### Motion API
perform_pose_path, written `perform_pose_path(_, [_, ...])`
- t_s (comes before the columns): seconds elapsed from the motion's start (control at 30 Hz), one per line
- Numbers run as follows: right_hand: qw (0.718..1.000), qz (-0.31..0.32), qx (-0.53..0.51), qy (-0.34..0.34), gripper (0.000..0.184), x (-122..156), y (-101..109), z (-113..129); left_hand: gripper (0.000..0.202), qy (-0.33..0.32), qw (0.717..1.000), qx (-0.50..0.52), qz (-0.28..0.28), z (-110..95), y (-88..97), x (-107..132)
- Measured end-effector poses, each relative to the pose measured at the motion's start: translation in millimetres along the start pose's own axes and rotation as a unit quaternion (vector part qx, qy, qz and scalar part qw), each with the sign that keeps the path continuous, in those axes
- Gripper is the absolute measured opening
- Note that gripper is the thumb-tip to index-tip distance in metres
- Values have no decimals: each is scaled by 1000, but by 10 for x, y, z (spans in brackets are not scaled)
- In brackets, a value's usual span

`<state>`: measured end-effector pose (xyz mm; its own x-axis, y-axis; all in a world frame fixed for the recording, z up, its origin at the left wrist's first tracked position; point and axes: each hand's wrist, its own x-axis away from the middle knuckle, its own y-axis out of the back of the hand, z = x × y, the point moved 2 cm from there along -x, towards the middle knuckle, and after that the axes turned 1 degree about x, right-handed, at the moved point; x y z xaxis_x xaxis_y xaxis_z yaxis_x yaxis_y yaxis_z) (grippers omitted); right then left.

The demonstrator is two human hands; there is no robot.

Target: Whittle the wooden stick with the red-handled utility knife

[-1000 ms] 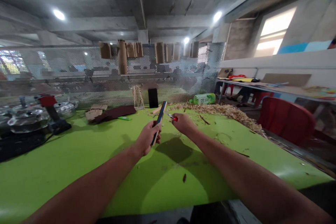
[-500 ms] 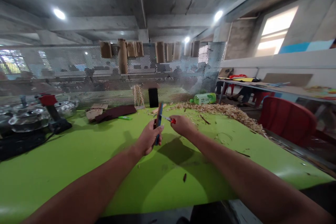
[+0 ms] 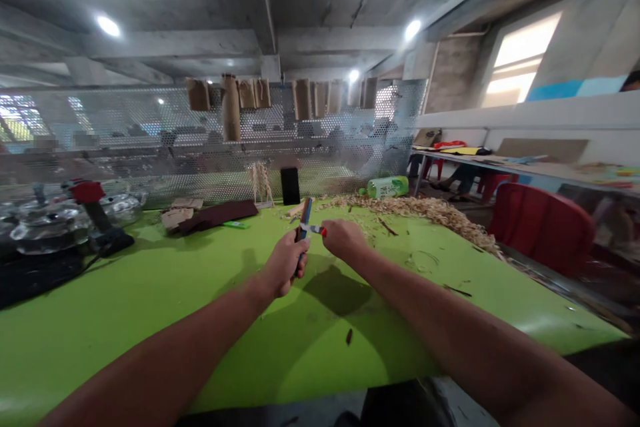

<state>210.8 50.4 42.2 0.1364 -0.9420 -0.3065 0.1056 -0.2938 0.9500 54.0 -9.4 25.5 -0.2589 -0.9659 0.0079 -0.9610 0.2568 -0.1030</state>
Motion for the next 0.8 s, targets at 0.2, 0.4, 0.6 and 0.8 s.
perform_pose_path(0.2, [984,30,-60,-167,28,-273,-28,-716,49,-17,995,-41,93,11,-167,209])
perform_pose_path(0.4, [961,-36,-224,-158,31,-240,-40,-597,19,-7,999,-46,13,76,-30,24])
perform_pose_path(0.6, [946,-9,-318,-65,32,-78,-86,-176,15,-5,999,52,-1,135,48,-118])
perform_pose_path(0.8, [995,27,-94,12,31,27,-81,-25,22,-2,998,58,-16,80,75,-126])
